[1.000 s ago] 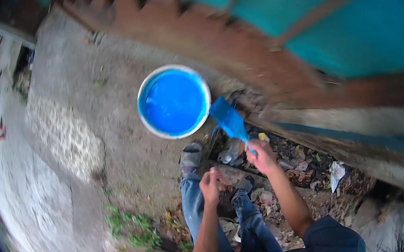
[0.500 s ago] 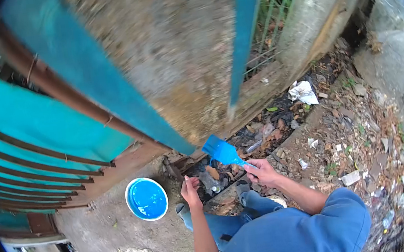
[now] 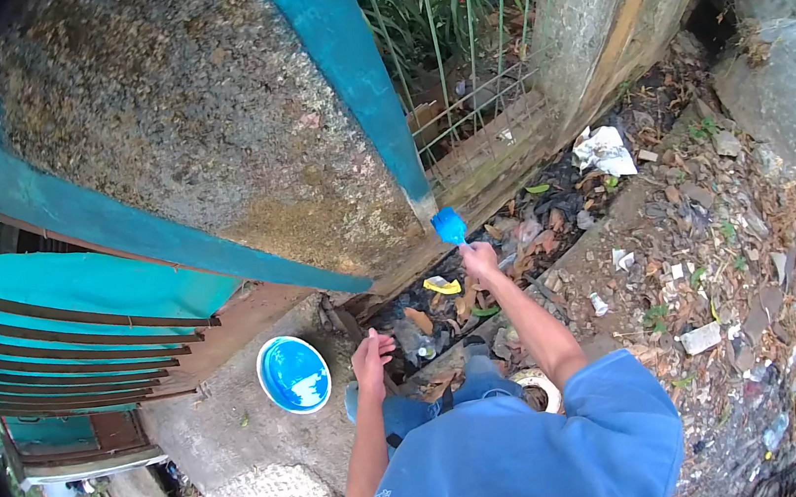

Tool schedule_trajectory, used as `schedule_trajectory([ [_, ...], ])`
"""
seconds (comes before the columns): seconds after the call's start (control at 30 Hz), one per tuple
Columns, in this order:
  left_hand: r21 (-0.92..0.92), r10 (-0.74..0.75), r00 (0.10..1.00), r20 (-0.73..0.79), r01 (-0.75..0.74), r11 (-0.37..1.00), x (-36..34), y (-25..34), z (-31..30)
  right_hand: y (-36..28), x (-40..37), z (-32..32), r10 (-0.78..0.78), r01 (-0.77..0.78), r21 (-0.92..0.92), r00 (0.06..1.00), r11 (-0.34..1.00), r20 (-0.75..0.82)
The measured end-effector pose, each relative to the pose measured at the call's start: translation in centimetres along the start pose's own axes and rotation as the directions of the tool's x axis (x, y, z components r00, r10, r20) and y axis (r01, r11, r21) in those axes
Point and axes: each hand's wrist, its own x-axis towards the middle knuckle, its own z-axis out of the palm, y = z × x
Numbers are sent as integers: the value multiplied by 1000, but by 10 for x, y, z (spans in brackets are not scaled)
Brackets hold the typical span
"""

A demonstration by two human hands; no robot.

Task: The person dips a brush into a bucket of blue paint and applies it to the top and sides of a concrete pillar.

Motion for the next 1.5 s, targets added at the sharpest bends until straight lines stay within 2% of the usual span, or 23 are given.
schedule_trajectory([
  [0.07,-4,-14,999,-52,14,1000,-7,-2,-9,-6,20,10,1,-10,-96,996,995,-93],
  [0.13,-3,-51,990,-130,51,999,-14,-9,-20,-17,31,12,33,-35,-37,997,999,-63],
  [0.23,-29,-93,982,-164,90,996,-22,-20,-27,-35,43,15,-87,87,-16,995,996,-55],
  [0.37,-57,-158,971,-177,150,987,-25,-32,-15,-80,27,3,-143,144,0,987,990,-73],
  [0.43,-49,-155,977,-145,149,988,-22,-35,-9,-97,19,-4,-138,138,144,990,980,-7],
  [0.47,-39,-148,983,-111,144,989,-21,-37,-6,-103,10,-9,-132,131,143,991,981,-3],
  [0.53,-23,-157,983,-97,155,988,-19,-31,0,-122,-7,-22,-194,189,269,981,945,-5],
  [0.6,21,-148,986,-73,150,988,-13,-28,2,-133,-23,-34,-254,243,270,967,932,4],
  [0.7,23,-157,985,-73,159,987,-7,-32,3,-150,-51,-44,-301,201,619,952,759,60],
  [0.73,12,-164,984,-66,165,986,-2,-37,1,-144,-46,-35,-293,193,621,954,760,62],
  [0.8,22,-180,982,-59,181,983,7,-50,-1,-126,-31,-16,-377,325,569,926,755,-29],
  [0.93,59,-179,983,-45,181,982,21,-79,-5,-50,15,33,-388,341,528,921,778,-23],
  [0.97,40,-170,985,-27,171,985,27,-84,-6,-27,27,46,-356,310,553,934,773,-25],
  [1.0,23,-155,988,-6,155,988,32,-89,-7,-6,36,52,-258,194,571,965,798,33],
  [1.07,55,-135,991,24,134,989,45,-104,-14,41,55,73,-304,329,390,944,860,-127],
  [1.13,70,-133,988,83,127,989,69,-124,-21,90,79,97,-341,376,349,926,858,-162],
  [1.27,105,-45,984,174,27,994,118,-152,-28,150,96,116,-264,317,295,942,901,-207],
  [1.33,115,-3,971,240,-25,993,143,-165,-30,166,91,117,-253,317,231,929,920,-270],
  [1.4,101,44,952,304,-78,992,166,-178,-24,172,86,113,-106,159,285,976,945,-192],
  [1.43,102,67,941,331,-107,989,178,-184,-22,145,74,103,-49,85,299,991,951,-124],
  [1.47,101,87,931,355,-131,986,186,-188,-18,122,72,96,-52,91,290,989,953,-137],
  [1.5,103,120,917,379,-171,980,190,-186,-13,102,72,91,-27,38,336,999,941,-37],
])
